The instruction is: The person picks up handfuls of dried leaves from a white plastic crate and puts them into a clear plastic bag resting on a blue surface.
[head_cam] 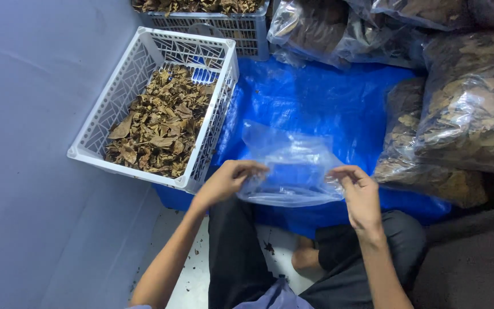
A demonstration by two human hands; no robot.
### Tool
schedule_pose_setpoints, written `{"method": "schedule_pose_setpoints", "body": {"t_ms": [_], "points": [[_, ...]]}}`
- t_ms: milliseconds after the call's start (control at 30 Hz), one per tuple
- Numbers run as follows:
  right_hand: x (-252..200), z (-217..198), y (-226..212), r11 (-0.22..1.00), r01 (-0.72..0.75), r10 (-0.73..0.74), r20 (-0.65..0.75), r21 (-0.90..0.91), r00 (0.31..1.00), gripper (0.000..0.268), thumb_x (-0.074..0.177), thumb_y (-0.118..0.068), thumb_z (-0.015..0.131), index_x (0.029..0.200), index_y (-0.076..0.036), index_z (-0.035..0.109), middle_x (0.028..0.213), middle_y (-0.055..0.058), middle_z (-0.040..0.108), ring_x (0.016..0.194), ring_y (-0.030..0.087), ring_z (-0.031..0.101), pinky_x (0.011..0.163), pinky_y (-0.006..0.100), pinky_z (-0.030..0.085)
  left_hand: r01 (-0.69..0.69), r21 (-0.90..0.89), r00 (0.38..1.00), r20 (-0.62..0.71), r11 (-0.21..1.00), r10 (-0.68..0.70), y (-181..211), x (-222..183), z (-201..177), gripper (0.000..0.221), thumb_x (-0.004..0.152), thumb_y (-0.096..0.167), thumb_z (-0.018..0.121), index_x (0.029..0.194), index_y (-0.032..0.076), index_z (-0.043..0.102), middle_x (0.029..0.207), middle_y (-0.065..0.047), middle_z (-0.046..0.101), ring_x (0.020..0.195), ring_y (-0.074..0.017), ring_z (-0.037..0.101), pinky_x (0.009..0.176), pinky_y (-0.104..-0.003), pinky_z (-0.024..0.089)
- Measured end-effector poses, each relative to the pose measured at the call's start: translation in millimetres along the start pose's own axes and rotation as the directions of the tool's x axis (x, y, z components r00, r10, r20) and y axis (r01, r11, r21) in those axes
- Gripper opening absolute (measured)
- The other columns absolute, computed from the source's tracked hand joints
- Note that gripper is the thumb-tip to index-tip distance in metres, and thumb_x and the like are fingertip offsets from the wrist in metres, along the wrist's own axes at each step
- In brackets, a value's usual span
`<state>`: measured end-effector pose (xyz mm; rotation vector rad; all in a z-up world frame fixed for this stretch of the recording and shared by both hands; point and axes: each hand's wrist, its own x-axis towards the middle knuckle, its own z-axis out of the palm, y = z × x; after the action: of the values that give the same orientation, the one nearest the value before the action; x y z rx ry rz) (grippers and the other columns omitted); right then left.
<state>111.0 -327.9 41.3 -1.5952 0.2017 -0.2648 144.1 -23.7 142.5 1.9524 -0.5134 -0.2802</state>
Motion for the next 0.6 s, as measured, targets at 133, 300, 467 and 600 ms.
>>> {"method": "schedule_pose_setpoints", "body": {"t_ms": [133,300,467,600], "points": [[19,-35,52,0.774,-0.326,0.273,0.178,0.543,0.945,0.016,0.100,-0.002,0.061,0.106,-0.016,0.065,0.100,0.005,0.070,0.098,0.018,0.070,0.091,0.037,0.059,0.041,-0.444,0.998,0.065,0.895,-0.014,-78,12,13,0.022,0.097,0.000,0.058,0.105,0.005,0.079,0.088,-0.009,0.074,0.086,-0.0168,0.065,0.085,-0.032,0.054],[-9,-15,33,-0.110,-0.559,-0.057,0.556,0.822,0.829,0.031,0.090,0.015,0.049,0.102,-0.013,0.051,0.101,0.007,0.056,0.083,0.017,0.060,0.076,0.029,0.057,-0.049,-0.815,0.963,-0.193,-0.578,0.191,-105,12,58,0.039,0.093,-0.013,0.053,0.096,0.026,0.057,0.105,-0.002,0.060,0.097,-0.0159,0.062,0.098,-0.030,0.054],[1,-28,34,0.362,-0.386,-0.004,0.416,0.848,0.909,0.018,0.093,0.002,0.039,0.084,-0.011,0.047,0.102,0.008,0.052,0.080,0.016,0.051,0.071,0.025,0.046,-0.116,-0.970,0.987,-0.136,-0.216,0.081,-112,10,46,0.017,0.094,0.007,0.058,0.079,0.016,0.054,0.077,0.001,0.052,0.067,-0.0075,0.047,0.067,-0.021,0.045],[-4,-25,2,0.972,0.233,-0.230,0.240,0.015,0.943,0.020,0.067,0.005,0.042,0.081,-0.006,0.052,0.096,0.008,0.045,0.094,0.022,0.040,0.090,0.034,0.030,-0.130,-0.583,0.990,-0.123,0.802,0.071,-82,3,17,0.021,0.087,0.001,0.048,0.078,0.010,0.064,0.078,0.003,0.060,0.072,-0.0066,0.048,0.072,-0.020,0.039]]}}
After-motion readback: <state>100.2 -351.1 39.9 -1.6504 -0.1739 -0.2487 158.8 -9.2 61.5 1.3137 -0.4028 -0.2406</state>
